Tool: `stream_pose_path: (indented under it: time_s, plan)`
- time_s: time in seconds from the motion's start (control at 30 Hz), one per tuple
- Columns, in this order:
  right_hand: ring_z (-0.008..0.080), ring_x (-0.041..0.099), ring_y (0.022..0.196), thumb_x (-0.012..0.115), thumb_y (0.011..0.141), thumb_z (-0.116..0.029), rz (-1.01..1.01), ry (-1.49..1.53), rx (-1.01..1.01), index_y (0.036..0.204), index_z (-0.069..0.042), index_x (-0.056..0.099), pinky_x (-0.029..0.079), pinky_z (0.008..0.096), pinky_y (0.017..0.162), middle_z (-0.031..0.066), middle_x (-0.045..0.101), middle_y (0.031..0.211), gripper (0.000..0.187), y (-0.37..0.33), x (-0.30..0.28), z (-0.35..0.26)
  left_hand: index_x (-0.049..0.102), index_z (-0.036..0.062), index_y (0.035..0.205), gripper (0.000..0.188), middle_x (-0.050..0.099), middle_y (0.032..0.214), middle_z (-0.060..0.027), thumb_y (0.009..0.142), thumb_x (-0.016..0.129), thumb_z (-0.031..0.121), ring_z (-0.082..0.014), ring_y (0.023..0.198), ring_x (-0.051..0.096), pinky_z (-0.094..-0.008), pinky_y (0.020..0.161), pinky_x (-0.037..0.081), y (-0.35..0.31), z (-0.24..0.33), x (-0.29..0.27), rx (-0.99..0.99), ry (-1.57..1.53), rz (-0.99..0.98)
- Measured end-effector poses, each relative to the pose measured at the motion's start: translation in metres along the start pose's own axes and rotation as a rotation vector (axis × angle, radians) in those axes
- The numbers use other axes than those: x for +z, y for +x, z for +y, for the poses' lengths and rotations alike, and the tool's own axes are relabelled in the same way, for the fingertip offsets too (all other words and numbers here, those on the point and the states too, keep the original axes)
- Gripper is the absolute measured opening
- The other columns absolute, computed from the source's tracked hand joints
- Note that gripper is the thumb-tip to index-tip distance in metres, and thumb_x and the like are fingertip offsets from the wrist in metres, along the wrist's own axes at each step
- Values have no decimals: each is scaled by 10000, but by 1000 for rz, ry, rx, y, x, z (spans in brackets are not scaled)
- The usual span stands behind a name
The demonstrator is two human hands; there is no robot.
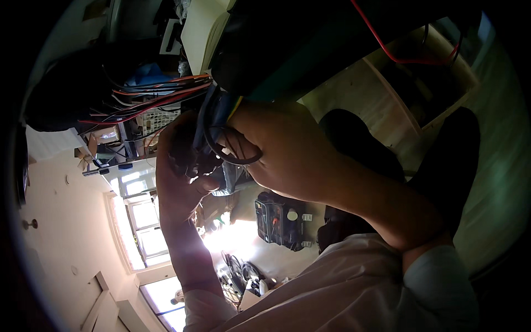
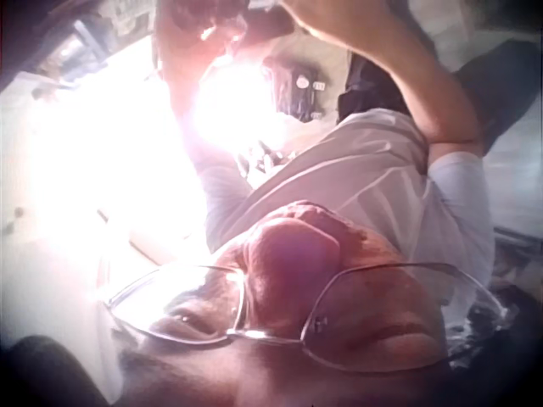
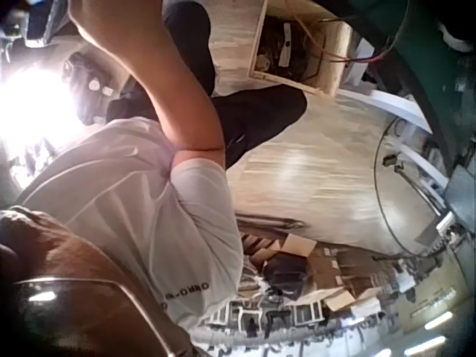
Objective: The person is assembling an electrical connector by inserting a bundle of multi-colored wires into a circular housing while seated at a workbench.
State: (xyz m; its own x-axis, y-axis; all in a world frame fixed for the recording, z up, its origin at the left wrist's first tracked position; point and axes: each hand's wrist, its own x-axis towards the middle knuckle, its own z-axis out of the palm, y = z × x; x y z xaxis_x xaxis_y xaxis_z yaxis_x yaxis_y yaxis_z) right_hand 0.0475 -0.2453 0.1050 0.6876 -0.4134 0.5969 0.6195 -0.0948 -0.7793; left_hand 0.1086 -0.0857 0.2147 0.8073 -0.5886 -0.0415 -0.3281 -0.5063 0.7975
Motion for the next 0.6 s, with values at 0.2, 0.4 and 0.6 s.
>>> stream_pose_path:
  time_s: [0.2, 0.4, 0.6]
  plan:
    - [232, 574, 532, 650, 756, 13, -33, 116, -8, 806, -47, 547, 422, 311, 479, 82, 546, 629, 130, 9, 1, -13, 300, 7, 1368, 1005, 521, 1254, -182, 567, 894, 131, -269, 1092, 578, -340, 864, 525, -15, -28, -8, 639, 868, 353]
    - [217, 543, 486, 649, 774, 2, -17, 120, -13, 822, -44, 538, 400, 306, 459, 69, 514, 595, 129, 19, 6, -16, 358, 27, 1343, 923, 566, 1190, -178, 584, 878, 108, -256, 1029, 627, -315, 811, 555, 0, -8, -4, 713, 1022, 482]
    - [246, 578, 508, 650, 825, -47, -36, 103, -9, 922, -21, 552, 419, 311, 468, 109, 538, 622, 141, 34, 7, -27, 451, 69, 1267, 795, 622, 1107, -144, 604, 877, 173, -266, 962, 662, -334, 806, 559, 8, 23, -5, 665, 1124, 573]
